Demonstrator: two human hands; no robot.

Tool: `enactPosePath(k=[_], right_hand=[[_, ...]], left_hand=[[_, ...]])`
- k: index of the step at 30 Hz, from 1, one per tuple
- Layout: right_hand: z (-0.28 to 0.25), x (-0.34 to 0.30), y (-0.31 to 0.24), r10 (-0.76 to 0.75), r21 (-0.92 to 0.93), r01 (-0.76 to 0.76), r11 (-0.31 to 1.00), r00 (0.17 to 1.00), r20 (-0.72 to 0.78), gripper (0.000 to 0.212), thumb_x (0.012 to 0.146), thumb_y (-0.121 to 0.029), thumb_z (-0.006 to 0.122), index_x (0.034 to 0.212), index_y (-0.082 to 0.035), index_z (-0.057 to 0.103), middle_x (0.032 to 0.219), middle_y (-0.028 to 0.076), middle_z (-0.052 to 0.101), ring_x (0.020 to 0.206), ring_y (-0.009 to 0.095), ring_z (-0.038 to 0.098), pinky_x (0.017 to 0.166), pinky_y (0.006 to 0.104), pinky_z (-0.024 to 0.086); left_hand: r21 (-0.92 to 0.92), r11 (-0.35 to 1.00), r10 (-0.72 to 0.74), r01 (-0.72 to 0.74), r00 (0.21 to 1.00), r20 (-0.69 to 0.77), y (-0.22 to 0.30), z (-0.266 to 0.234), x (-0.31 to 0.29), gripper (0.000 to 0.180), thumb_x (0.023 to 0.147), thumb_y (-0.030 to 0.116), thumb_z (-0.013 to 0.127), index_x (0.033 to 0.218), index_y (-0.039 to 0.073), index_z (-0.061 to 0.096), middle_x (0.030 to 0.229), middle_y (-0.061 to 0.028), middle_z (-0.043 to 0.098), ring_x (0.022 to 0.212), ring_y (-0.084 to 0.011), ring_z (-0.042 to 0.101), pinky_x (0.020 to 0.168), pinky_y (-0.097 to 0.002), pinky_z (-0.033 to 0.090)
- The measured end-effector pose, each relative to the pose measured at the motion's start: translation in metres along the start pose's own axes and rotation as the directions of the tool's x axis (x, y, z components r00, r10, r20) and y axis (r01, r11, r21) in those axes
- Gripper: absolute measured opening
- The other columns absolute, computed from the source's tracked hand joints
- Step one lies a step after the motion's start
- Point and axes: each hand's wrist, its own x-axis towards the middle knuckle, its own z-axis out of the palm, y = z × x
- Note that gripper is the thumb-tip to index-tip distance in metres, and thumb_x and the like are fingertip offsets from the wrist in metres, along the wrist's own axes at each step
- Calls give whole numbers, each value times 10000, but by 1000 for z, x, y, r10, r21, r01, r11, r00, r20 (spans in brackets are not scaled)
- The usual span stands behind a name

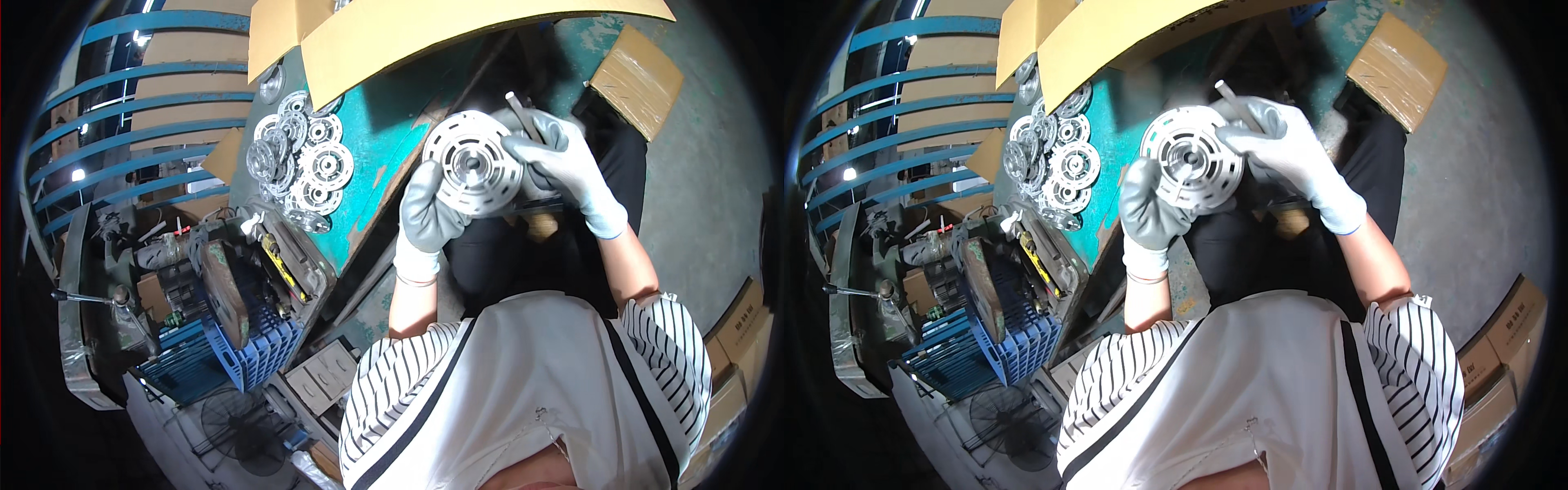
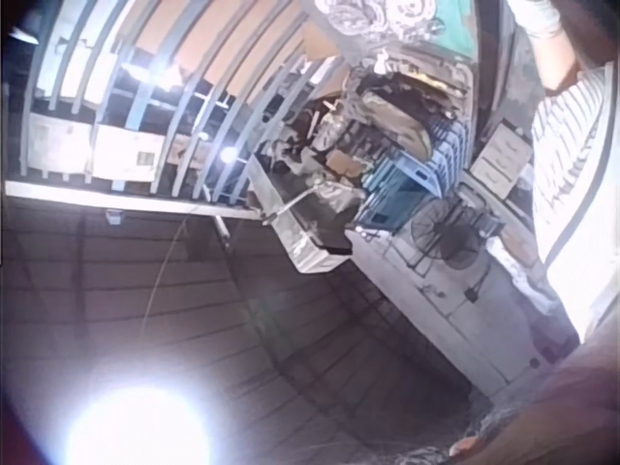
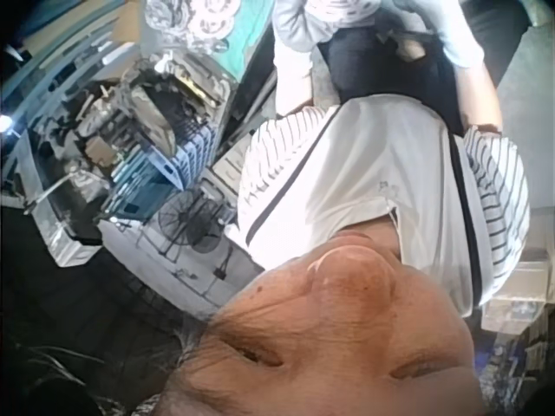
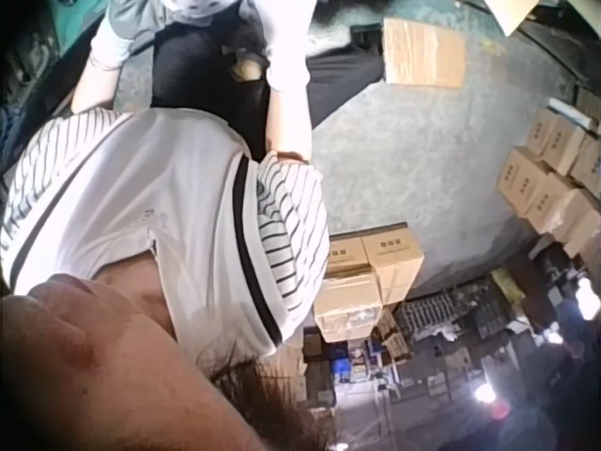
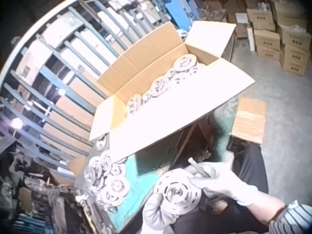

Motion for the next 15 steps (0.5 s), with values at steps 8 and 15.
enactPosePath(k=[8, 15], right_hand=[[-1, -27, 1, -64, 18, 67, 998, 990, -125, 239, 977, -146, 474, 1140, -7, 580, 934, 63, 633, 550, 64, 517, 507, 194, 437], [20, -41, 7, 23, -332, 20, 943, 992, 124, 237, 899, -37, 522, 1126, -23, 587, 836, 55, 648, 710, 94, 611, 666, 242, 500]], left_hand=[[-917, 387, -117, 94, 992, 53, 1, 12, 26, 475, 983, 311, 442, 1399, 100, 348, 1374, -158, 452, 1205, -331, 514, 946, -630, 447], [-708, 691, 47, -149, 986, -162, -5, 17, 22, 430, 1015, 249, 362, 1412, 88, 325, 1354, -102, 458, 1199, -272, 516, 956, -593, 461]])
